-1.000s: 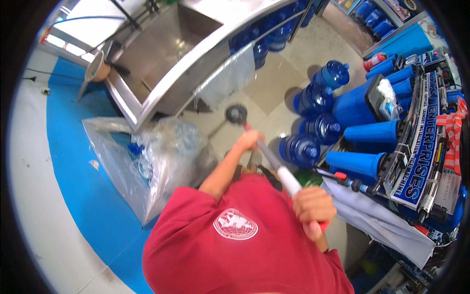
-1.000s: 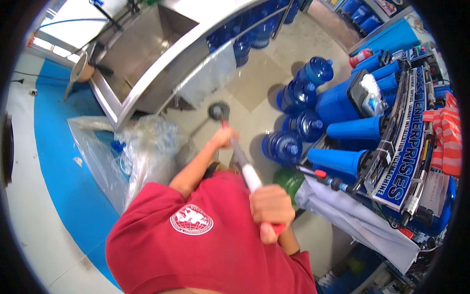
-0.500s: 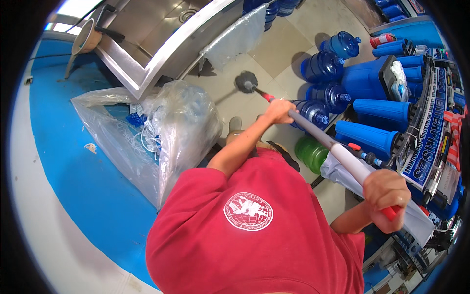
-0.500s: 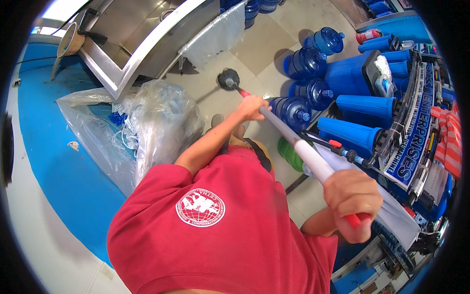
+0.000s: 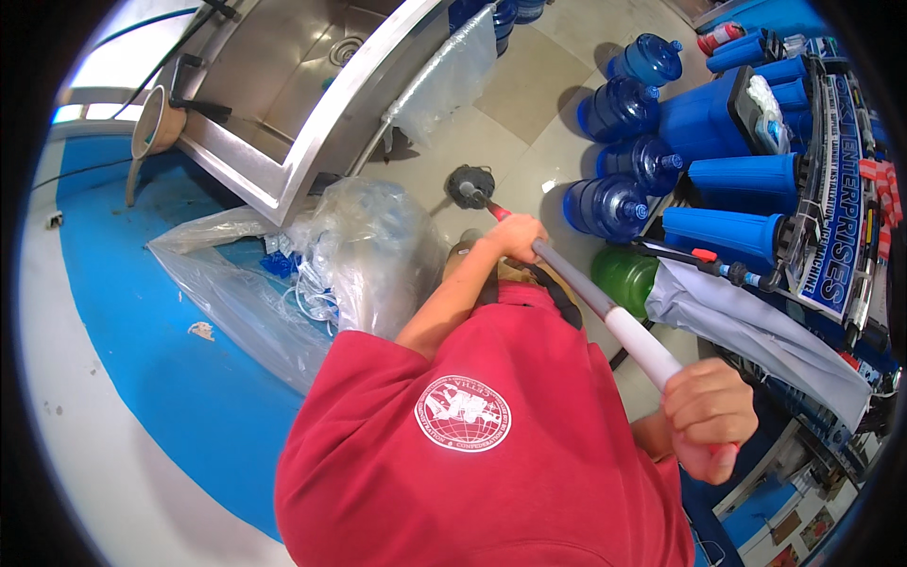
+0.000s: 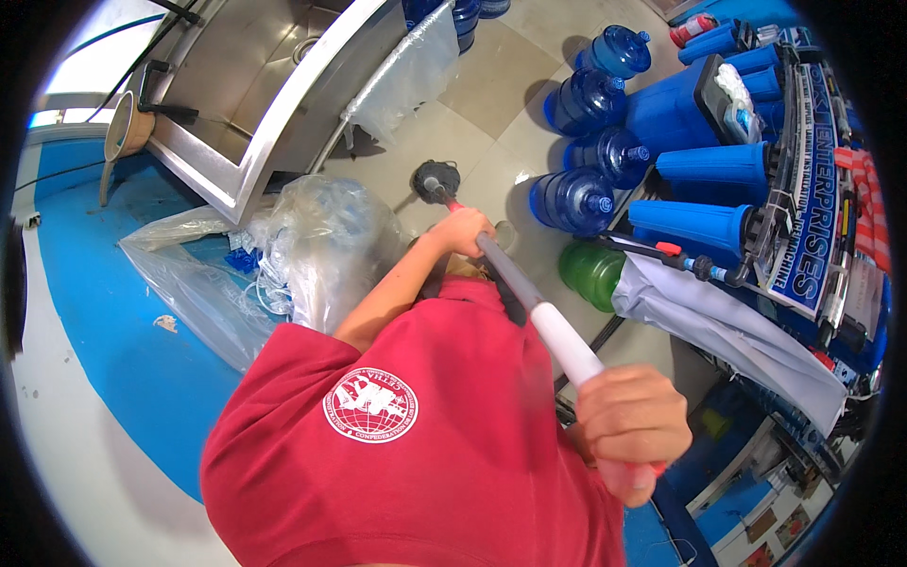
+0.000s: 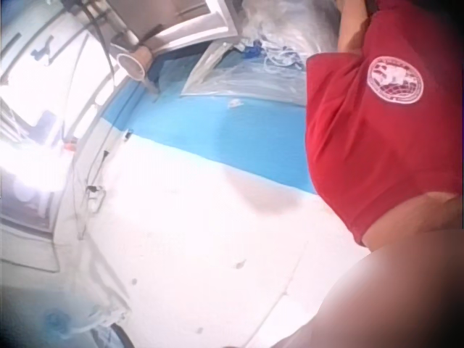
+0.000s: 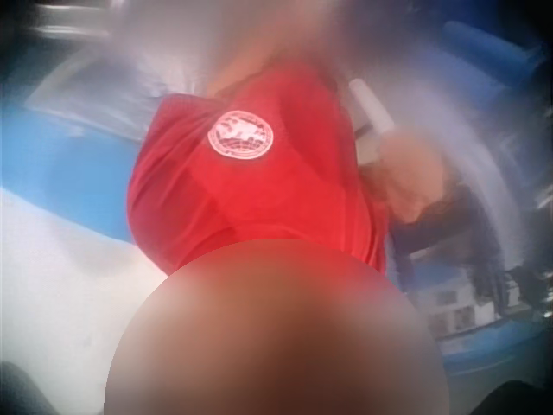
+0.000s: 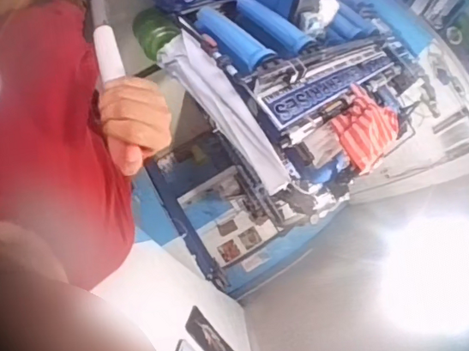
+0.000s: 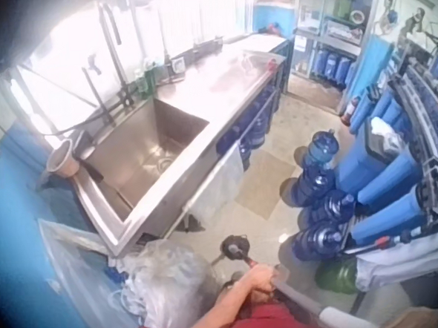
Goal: The person wipes the tops of large blue water tanks with a pink cloth, then rinses the cloth at a stainless steel sink. The person then mops the tiled floor around the tanks and a metal rack using a mop.
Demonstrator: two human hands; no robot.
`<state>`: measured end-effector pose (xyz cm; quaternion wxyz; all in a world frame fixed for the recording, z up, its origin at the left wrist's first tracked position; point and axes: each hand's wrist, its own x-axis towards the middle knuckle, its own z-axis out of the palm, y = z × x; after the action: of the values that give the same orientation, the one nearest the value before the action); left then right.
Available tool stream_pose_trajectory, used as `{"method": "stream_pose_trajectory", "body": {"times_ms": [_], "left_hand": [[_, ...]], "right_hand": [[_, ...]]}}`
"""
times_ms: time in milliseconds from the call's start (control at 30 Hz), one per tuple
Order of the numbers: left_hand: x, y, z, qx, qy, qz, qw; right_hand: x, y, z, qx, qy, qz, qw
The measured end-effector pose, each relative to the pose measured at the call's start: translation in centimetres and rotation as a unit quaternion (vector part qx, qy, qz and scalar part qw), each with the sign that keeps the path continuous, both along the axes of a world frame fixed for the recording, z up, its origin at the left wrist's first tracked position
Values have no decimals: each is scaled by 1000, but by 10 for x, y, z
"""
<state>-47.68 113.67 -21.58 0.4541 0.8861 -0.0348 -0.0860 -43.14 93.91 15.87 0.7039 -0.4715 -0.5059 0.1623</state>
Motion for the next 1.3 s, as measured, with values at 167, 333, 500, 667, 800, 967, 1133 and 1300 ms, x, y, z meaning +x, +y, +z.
{"method": "stream_pose_trajectory", "body": {"times_ms": [167, 333, 500, 667, 800, 967, 1133, 1300], "left_hand": [[-18, 39, -29, -4, -25, 163, 986], [20, 68, -48, -26, -103, 221, 969], [19, 86, -44, 76, 35, 182, 980], [1, 67, -34, 54, -8, 195, 979], [9, 33, -25, 57, -3, 159, 986], [9, -27, -17, 11, -37, 1, 999], [30, -76, -21, -35, -72, -168, 982], [81, -84, -44, -51, -118, -220, 967]], "right_hand": [[-7, 33, -24, 2, 11, 36, 999], [12, 56, -36, -10, 46, -11, 999], [-2, 54, -53, -51, -30, 70, 996], [-27, 36, -62, -64, -55, 141, 986], [-18, 11, -37, -63, -27, 117, 991], [-22, -16, 6, -83, -53, 122, 988], [-38, -28, 20, -100, -70, 24, 992], [-39, -36, 6, -157, -80, -61, 982]]}}
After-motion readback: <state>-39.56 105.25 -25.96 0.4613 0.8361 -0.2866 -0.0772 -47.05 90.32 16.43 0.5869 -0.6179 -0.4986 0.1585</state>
